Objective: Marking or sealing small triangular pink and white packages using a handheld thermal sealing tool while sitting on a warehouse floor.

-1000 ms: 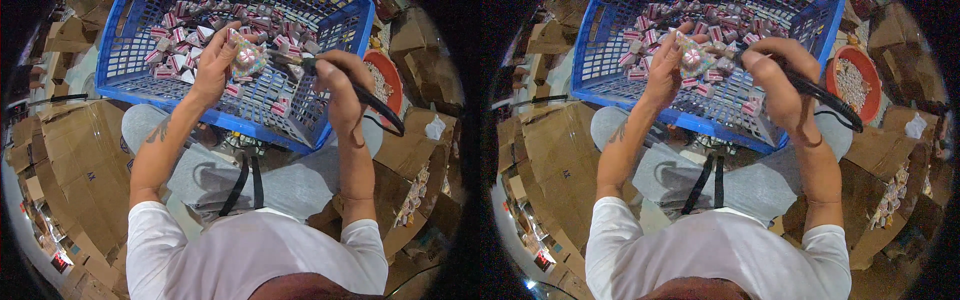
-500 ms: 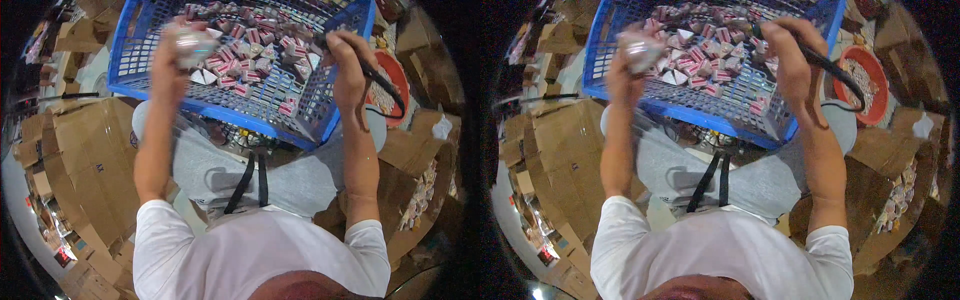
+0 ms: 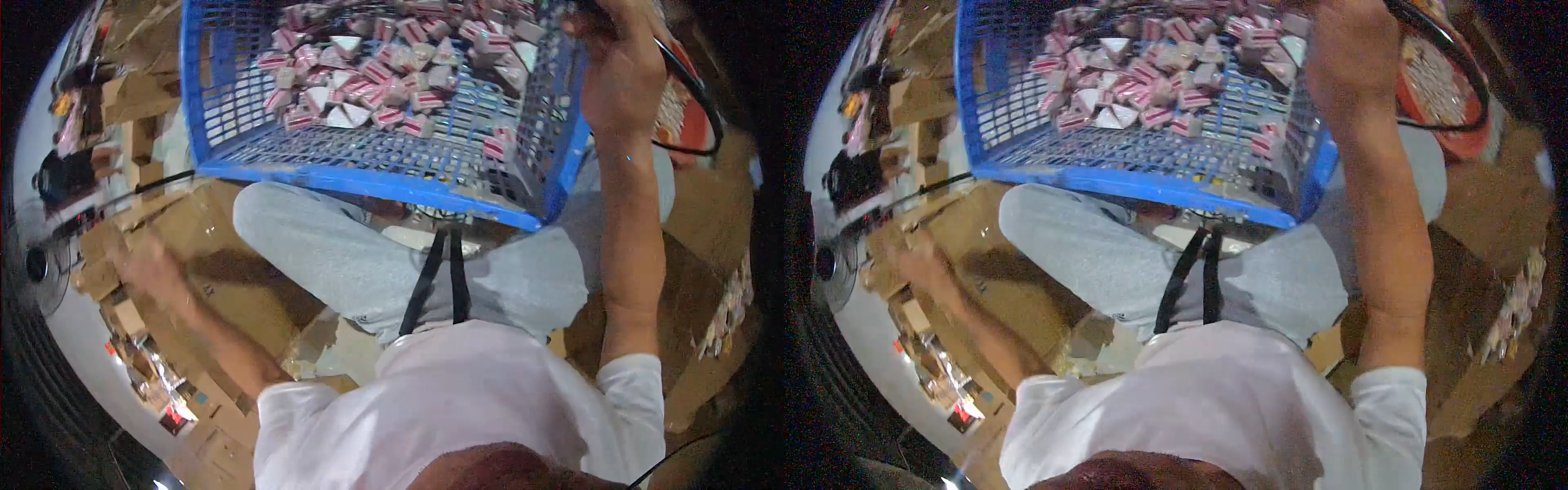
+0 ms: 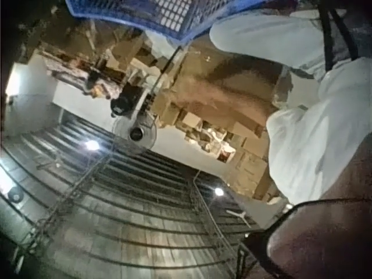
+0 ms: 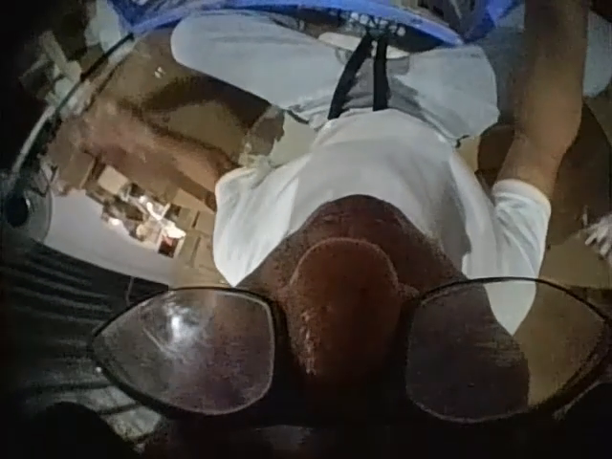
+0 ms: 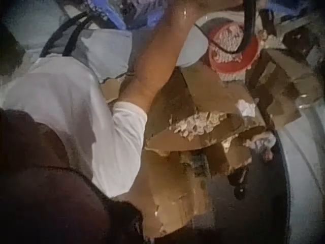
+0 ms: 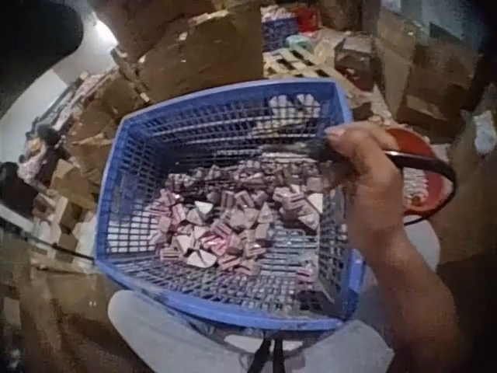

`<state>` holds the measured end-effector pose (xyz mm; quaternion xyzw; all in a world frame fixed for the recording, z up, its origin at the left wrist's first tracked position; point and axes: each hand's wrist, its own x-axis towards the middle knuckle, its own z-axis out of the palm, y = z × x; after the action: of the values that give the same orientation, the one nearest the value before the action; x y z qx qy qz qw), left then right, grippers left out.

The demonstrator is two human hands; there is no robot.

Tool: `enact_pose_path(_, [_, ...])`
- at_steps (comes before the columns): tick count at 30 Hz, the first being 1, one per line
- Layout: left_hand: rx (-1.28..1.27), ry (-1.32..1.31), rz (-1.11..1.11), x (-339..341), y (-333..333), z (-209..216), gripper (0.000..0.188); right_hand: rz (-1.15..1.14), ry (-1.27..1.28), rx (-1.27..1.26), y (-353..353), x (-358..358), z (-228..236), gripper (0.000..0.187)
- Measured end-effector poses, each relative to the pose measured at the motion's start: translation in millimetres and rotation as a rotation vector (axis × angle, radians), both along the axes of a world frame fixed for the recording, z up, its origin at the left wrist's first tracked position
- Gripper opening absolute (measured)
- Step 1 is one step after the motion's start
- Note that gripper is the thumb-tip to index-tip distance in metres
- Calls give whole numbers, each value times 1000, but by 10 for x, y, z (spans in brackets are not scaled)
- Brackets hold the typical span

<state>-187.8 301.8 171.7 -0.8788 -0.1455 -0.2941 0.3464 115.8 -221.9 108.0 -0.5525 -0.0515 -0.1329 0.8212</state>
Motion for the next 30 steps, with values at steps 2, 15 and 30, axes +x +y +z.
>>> enact_pose_path(2, [33, 122, 262, 734, -272, 1, 60, -112, -372, -585, -291, 211, -395, 21])
enact_pose_path(15, [-1121, 259, 227, 225, 460, -1655, 50, 129, 37, -385, -132, 97, -297, 24])
enact_pose_path(30, [-1820, -115, 388, -924, -487, -4312, 48, 333, -76, -676, 523, -797, -1041, 34])
